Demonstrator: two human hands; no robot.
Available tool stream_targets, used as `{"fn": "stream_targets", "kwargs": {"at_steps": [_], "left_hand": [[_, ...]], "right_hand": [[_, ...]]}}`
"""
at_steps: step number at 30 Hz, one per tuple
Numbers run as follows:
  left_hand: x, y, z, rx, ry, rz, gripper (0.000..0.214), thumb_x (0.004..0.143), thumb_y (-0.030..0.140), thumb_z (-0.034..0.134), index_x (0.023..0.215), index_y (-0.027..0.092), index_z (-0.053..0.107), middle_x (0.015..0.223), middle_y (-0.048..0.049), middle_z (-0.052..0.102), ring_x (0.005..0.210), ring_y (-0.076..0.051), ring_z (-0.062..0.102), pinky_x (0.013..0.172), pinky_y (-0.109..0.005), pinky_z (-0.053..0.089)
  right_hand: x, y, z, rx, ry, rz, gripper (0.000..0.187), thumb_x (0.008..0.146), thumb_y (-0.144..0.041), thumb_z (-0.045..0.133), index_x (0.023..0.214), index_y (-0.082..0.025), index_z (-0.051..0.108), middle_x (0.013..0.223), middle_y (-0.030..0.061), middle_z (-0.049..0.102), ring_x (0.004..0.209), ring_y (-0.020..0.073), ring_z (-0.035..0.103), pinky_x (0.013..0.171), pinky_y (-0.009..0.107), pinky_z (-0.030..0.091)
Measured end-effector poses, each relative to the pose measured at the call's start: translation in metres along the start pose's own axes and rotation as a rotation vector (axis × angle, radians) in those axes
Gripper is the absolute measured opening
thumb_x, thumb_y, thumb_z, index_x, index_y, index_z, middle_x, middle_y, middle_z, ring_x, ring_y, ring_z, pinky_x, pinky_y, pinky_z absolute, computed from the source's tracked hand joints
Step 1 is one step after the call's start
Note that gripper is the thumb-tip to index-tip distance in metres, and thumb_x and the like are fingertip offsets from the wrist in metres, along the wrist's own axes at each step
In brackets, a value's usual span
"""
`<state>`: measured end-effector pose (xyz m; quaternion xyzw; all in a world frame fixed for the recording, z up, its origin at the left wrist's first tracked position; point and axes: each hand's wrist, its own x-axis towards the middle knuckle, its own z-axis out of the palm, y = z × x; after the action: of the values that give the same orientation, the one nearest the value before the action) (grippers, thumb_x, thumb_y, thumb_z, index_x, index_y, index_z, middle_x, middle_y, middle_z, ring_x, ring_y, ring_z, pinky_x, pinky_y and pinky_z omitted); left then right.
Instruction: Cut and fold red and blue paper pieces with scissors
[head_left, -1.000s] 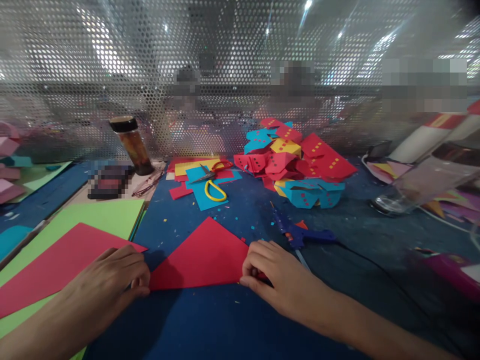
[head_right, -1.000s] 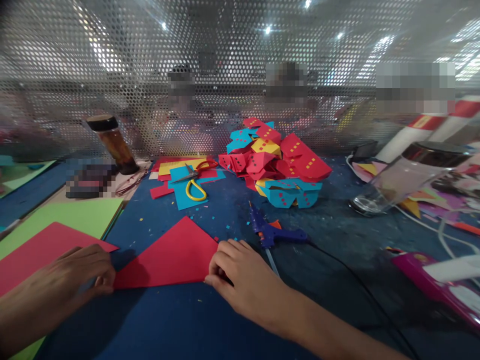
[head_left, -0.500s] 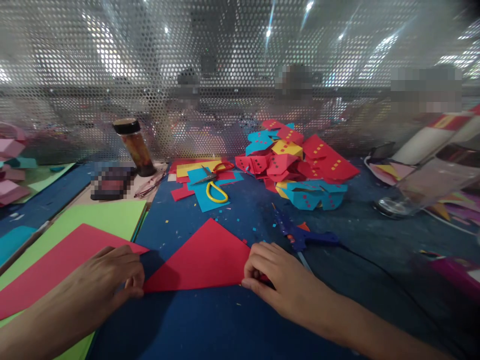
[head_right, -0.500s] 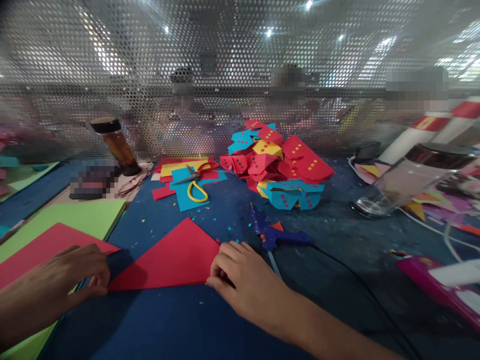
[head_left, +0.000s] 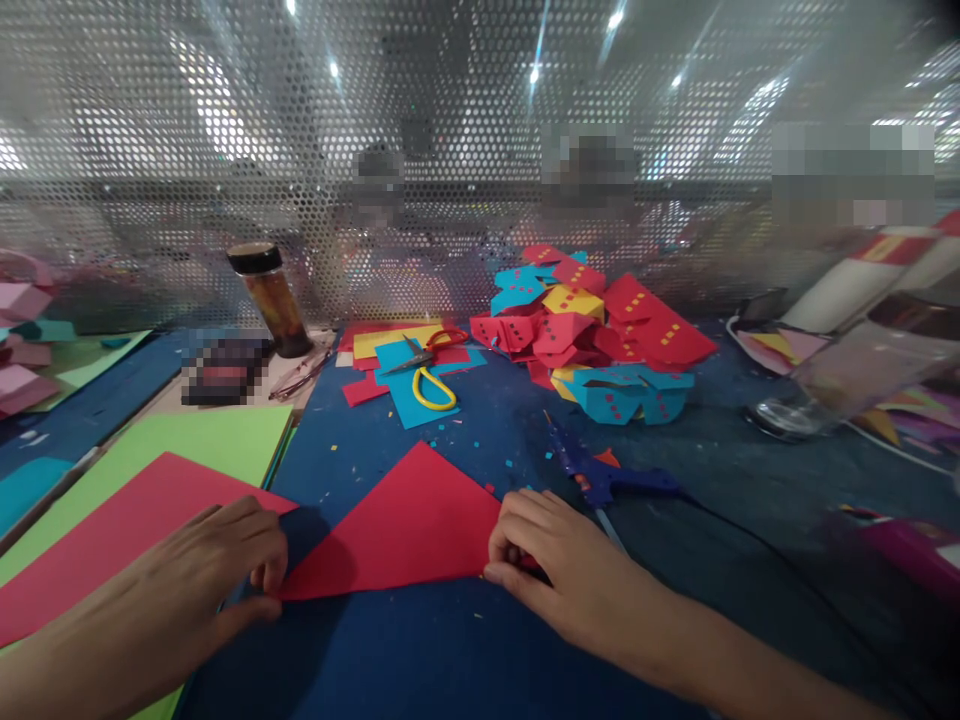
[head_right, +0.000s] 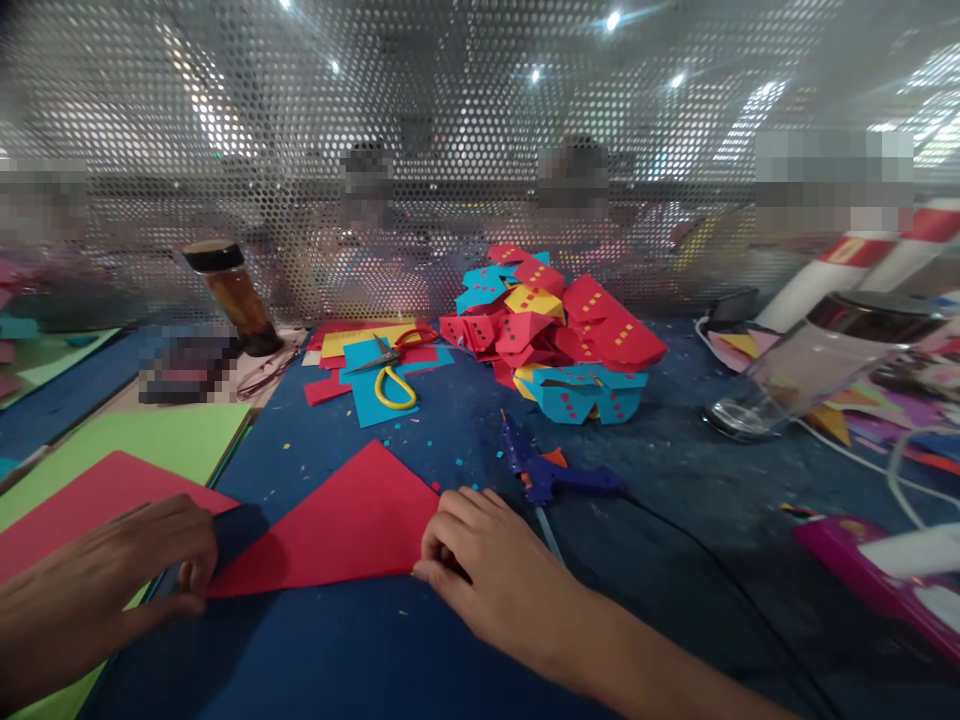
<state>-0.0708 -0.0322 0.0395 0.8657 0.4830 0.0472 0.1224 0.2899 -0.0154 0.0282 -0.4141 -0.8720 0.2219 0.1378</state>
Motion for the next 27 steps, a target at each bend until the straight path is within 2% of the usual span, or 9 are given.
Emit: {"fn": "stream_targets", "kwargs": {"at_steps": [3, 6, 8, 11, 15, 19, 24, 27], "left_hand": [[0.003, 0.01, 0.004, 0.016, 0.077, 0.041, 0.011, 0.077, 0.034, 0.071, 0.075, 0.028, 0.062, 0.082, 0.0003, 0.069, 0.075, -0.023, 0.066, 0.06, -0.027, 0.051], [0.01, 0.027, 0.011, -0.015, 0.184, 0.06, 0.013, 0.082, 0.037, 0.068, 0.089, 0.028, 0.062, 0.097, -0.0016, 0.069, 0.085, -0.023, 0.065, 0.065, -0.028, 0.052], [0.015, 0.038, 0.018, -0.08, 0.175, 0.07, 0.01, 0.087, 0.036, 0.063, 0.093, 0.029, 0.062, 0.096, -0.0004, 0.068, 0.085, -0.021, 0.065, 0.068, -0.027, 0.052], [0.022, 0.048, 0.03, -0.171, 0.168, 0.07, 0.006, 0.091, 0.032, 0.058, 0.089, 0.027, 0.061, 0.092, 0.0004, 0.067, 0.084, -0.019, 0.063, 0.071, -0.027, 0.05], [0.027, 0.05, 0.042, -0.232, 0.225, 0.075, 0.015, 0.095, 0.032, 0.054, 0.085, 0.025, 0.061, 0.084, 0.0007, 0.064, 0.078, -0.018, 0.06, 0.072, -0.029, 0.047], [0.029, 0.052, 0.044, -0.244, 0.24, 0.091, 0.018, 0.096, 0.029, 0.052, 0.081, 0.023, 0.059, 0.08, 0.0008, 0.062, 0.075, -0.017, 0.057, 0.068, -0.028, 0.045], [0.03, 0.056, 0.043, -0.217, 0.205, 0.044, 0.016, 0.095, 0.024, 0.052, 0.08, 0.022, 0.057, 0.08, 0.0002, 0.061, 0.075, -0.018, 0.056, 0.07, -0.03, 0.044], [0.03, 0.055, 0.045, -0.215, 0.205, 0.046, 0.016, 0.094, 0.023, 0.051, 0.079, 0.022, 0.056, 0.078, 0.0001, 0.06, 0.074, -0.019, 0.056, 0.068, -0.031, 0.044]], "right_hand": [[0.0, 0.0, 0.0, -0.001, -0.009, -0.001, 0.013, 0.091, -0.024, 0.064, 0.08, -0.02, 0.057, 0.084, -0.002, 0.059, 0.083, 0.0158, 0.051, 0.078, 0.033, 0.035], [0.001, 0.001, -0.001, 0.005, -0.01, -0.004, 0.014, 0.091, -0.024, 0.063, 0.079, -0.02, 0.056, 0.083, -0.002, 0.059, 0.082, 0.0157, 0.051, 0.078, 0.033, 0.035], [0.001, 0.001, -0.001, 0.005, 0.001, -0.006, 0.014, 0.091, -0.024, 0.063, 0.079, -0.02, 0.056, 0.083, -0.0021, 0.059, 0.082, 0.0157, 0.051, 0.079, 0.033, 0.035], [0.002, 0.001, 0.0, 0.006, 0.006, -0.004, 0.014, 0.091, -0.024, 0.064, 0.08, -0.02, 0.056, 0.085, -0.0021, 0.059, 0.083, 0.0154, 0.051, 0.079, 0.033, 0.035], [0.001, 0.001, 0.002, 0.006, 0.012, -0.003, 0.015, 0.09, -0.025, 0.064, 0.079, -0.02, 0.055, 0.083, -0.0023, 0.059, 0.082, 0.0151, 0.051, 0.081, 0.033, 0.035], [0.0, -0.004, -0.002, 0.003, -0.008, 0.021, 0.014, 0.09, -0.023, 0.064, 0.08, -0.02, 0.056, 0.086, -0.0017, 0.059, 0.083, 0.0155, 0.052, 0.081, 0.033, 0.037], [0.005, -0.024, -0.011, -0.005, -0.108, 0.021, 0.011, 0.086, -0.021, 0.069, 0.086, -0.021, 0.058, 0.095, -0.0009, 0.062, 0.091, 0.0172, 0.055, 0.085, 0.034, 0.039], [0.013, -0.036, -0.008, -0.025, -0.142, -0.002, 0.011, 0.086, -0.024, 0.07, 0.09, -0.021, 0.06, 0.097, 0.0005, 0.062, 0.094, 0.018, 0.056, 0.089, 0.035, 0.039]]}}
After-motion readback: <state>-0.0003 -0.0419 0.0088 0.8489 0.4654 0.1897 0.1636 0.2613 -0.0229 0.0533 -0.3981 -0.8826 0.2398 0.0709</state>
